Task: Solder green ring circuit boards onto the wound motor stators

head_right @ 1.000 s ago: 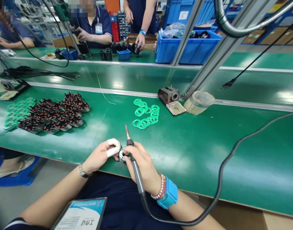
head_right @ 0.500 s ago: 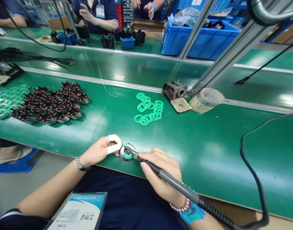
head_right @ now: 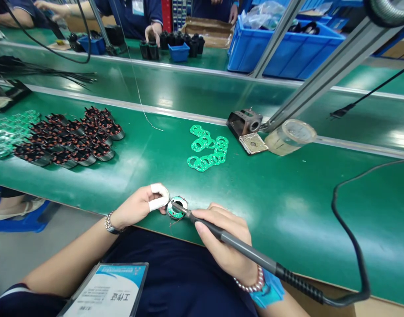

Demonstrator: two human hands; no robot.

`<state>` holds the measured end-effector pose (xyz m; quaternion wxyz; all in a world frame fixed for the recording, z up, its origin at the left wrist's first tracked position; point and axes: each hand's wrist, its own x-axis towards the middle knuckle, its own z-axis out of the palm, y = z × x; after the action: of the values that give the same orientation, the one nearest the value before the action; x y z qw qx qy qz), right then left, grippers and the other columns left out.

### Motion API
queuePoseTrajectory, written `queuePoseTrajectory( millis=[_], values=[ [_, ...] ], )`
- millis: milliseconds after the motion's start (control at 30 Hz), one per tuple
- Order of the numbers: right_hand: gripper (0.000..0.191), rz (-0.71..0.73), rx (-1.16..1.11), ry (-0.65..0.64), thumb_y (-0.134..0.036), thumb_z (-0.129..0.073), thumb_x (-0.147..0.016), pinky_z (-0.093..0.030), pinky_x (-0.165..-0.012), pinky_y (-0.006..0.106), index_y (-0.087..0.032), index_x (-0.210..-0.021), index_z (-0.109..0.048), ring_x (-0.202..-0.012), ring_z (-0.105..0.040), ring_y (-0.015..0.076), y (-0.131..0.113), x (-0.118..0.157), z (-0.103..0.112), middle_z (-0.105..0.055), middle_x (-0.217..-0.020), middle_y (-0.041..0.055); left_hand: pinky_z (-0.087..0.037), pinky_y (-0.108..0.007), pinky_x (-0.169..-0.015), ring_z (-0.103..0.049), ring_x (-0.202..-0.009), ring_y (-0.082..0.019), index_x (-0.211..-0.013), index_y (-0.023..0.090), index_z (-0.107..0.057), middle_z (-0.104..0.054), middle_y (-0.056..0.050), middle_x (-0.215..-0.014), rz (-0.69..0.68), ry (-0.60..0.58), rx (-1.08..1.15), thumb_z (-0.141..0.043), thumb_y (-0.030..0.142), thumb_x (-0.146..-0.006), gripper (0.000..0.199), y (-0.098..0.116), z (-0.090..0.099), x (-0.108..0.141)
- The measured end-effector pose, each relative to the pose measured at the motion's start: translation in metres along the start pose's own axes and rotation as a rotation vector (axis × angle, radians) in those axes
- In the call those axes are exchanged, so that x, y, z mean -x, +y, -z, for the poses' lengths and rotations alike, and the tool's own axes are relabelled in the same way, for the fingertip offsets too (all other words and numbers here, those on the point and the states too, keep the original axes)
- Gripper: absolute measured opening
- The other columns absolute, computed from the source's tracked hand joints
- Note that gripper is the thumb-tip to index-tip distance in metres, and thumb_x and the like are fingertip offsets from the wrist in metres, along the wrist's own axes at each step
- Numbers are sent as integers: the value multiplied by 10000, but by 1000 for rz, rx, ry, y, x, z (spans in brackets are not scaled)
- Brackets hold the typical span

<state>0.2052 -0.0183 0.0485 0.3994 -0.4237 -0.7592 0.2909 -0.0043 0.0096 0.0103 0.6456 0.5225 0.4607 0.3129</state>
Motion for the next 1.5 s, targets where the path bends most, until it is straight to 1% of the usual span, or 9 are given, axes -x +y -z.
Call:
queuePoseTrajectory(
  millis=[367, 600, 733, 867, 967, 1033, 1100, 1300, 1500],
  values=[
    [185, 84, -12, 47, -175, -526, -822, -502, -572, 280, -223, -983, -605, -572, -591, 138, 9, -2, 0, -634, -680, 17, -460, -234, -561, -557, -559, -98, -700, 153, -498, -524, 18, -647, -9, -18, -13, -544, 234, -750, 105, -1, 0, 0],
    [294, 187, 30, -309, -168, -571, -786, -482, -868, 304, -199, -1072, -509, -1021, -583, 185, 25, -26, -12, -615, -1090, 102, -466, -233, -571, -540, -556, -92, -703, 151, -499, -511, 24, -641, -21, -8, -19, -547, 233, -747, 105, 0, -1, -1],
    [309, 130, 18, -395, -190, -565, -802, -498, -808, 263, -205, -1101, -490, -891, -623, 146, 27, -28, -14, -623, -1007, 74, -472, -239, -578, -545, -563, -96, -720, 150, -500, -518, 19, -662, -47, -15, -57, -534, 240, -764, 106, -1, 0, -1],
    [290, 119, 23, -364, -212, -560, -811, -494, -797, 293, -200, -1094, -493, -884, -609, 161, 29, -23, -16, -610, -986, 72, -478, -257, -640, -562, -671, -120, -821, 153, -554, -564, -21, -777, -256, 55, -317, -515, 236, -804, 94, -5, 4, 9],
    [288, 102, 41, -320, -221, -566, -807, -504, -740, 294, -200, -1084, -492, -826, -603, 164, 30, -19, -20, -605, -942, 64, -465, -267, -733, -567, -809, -144, -920, 182, -606, -601, -56, -898, -522, -38, -572, -530, 214, -813, 136, -11, 7, 19],
    [294, 103, 41, -270, -224, -579, -798, -505, -729, 293, -199, -1077, -490, -817, -597, 164, 30, -15, -24, -599, -931, 63, -461, -257, -738, -573, -814, -144, -905, 191, -627, -618, -57, -892, -572, -101, -603, -536, 212, -813, 131, -13, 6, 23],
    [304, 99, 59, -198, -225, -589, -789, -508, -723, 296, -200, -1075, -488, -810, -592, 167, 30, -10, -28, -593, -918, 61, -462, -258, -732, -581, -791, -144, -845, 180, -635, -627, -51, -846, -489, -71, -518, -553, 223, -800, 103, -14, 3, 22],
    [312, 124, 145, -30, -205, -590, -787, -513, -710, 325, -191, -1077, -476, -802, -574, 184, 21, -1, -37, -600, -918, 75, -453, -226, -541, -532, -521, -93, -691, 133, -564, -585, 2, -623, 66, 31, 1, -618, 285, -715, 162, -4, -7, 11],
    [296, 262, 87, -64, -113, -550, -791, -506, -781, 339, -207, -1066, -491, -933, -552, 196, 18, -10, -42, -611, -961, 65, -448, -203, -509, -515, -473, -75, -642, 127, -557, -543, 28, -525, 146, 32, 139, -672, 318, -650, 223, 0, -7, 8]
  ],
)
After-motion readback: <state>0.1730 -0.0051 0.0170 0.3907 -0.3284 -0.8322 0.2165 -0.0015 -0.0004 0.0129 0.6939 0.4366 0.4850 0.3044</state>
